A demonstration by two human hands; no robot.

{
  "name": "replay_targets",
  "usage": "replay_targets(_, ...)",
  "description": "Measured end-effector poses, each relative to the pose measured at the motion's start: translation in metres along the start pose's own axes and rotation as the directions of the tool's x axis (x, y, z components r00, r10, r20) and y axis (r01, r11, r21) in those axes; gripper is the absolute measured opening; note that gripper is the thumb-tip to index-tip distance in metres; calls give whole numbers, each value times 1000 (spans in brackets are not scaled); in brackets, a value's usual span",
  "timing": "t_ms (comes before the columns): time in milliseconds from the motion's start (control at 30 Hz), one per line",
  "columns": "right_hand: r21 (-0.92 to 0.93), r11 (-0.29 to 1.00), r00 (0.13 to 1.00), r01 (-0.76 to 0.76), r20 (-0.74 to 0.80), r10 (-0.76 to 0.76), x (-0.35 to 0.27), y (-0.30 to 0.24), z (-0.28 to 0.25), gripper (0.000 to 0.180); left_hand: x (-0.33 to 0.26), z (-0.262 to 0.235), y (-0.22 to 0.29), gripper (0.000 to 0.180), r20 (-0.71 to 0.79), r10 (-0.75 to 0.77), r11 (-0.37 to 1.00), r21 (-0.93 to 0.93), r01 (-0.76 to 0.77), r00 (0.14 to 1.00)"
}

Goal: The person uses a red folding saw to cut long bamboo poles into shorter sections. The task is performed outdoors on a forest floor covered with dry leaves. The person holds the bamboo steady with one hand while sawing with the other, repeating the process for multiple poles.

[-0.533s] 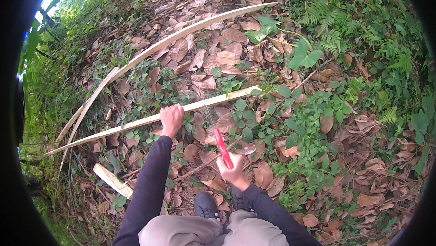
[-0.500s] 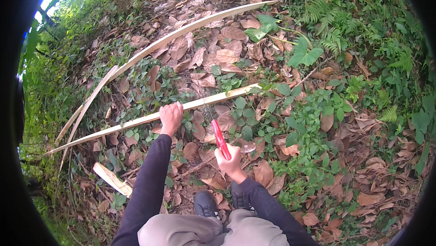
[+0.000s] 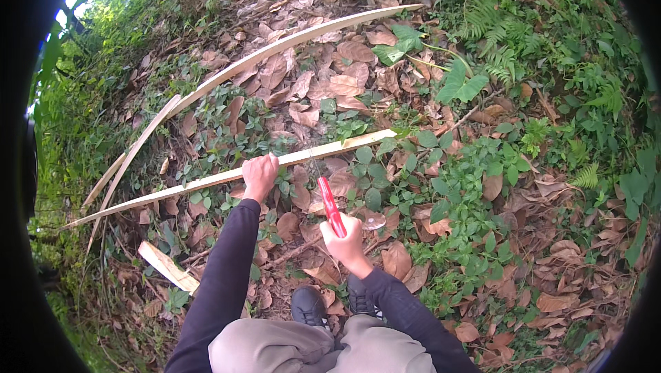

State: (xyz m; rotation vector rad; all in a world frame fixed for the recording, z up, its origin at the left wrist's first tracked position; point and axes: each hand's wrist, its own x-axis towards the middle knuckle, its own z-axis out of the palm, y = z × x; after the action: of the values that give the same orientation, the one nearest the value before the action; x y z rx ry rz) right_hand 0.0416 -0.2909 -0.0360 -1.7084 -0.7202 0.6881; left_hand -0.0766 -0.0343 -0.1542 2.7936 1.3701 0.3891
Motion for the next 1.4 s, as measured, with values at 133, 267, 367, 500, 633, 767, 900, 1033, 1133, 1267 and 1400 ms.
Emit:
replay_targets(133,-8,1000,999,-22,45,23,-49,-28,-34,18,5,2,0,39,48,31,999,11,-31,998)
replay_targets(267,54,997,998,-54,18,53,-12,-17,-17,19,6,0,0,33,41,65,998,9,-66,997)
replay_targets(367,44,998,998,-33,-51,36,25,0,-1,22,4,-2,6,42,-6,40,999,-24,-40,999)
replay_targets(500,23,996,994,-91,62,90,-50,-19,-31,18,2,-4,-3,48,-38,-32,997,-65,30,999)
replay_targets(633,-60,998,999,2,41,1,-40,-17,-26,21,5,-6,11,47,-45,-39,998,-60,36,998)
replay_targets(767,44,993,994,-105,40,104,-6,-4,0,21,0,-9,2,45,-43,-44,999,-20,43,998)
replay_targets(900,-109,989,994,103,33,-100,-63,-10,-28,13,-1,-7,11,43,-32,-44,999,-10,43,999)
replay_targets(1033,-118,989,995,90,56,-84,-51,-12,-15,16,-2,5,-3,42,-86,-1,1000,9,1,996)
replay_targets(1133,-1,998,998,-62,18,62,-40,-4,-9,17,0,-3,5,43,-48,-46,999,23,48,998)
replay_targets(1267,-42,999,999,-7,32,8,-62,3,-28,16,-1,-4,7,42,-31,-53,998,18,54,998)
replay_targets(1400,-44,999,999,-29,26,31,-46,6,-23,17,2,-5,7,41,-53,-28,999,44,30,998)
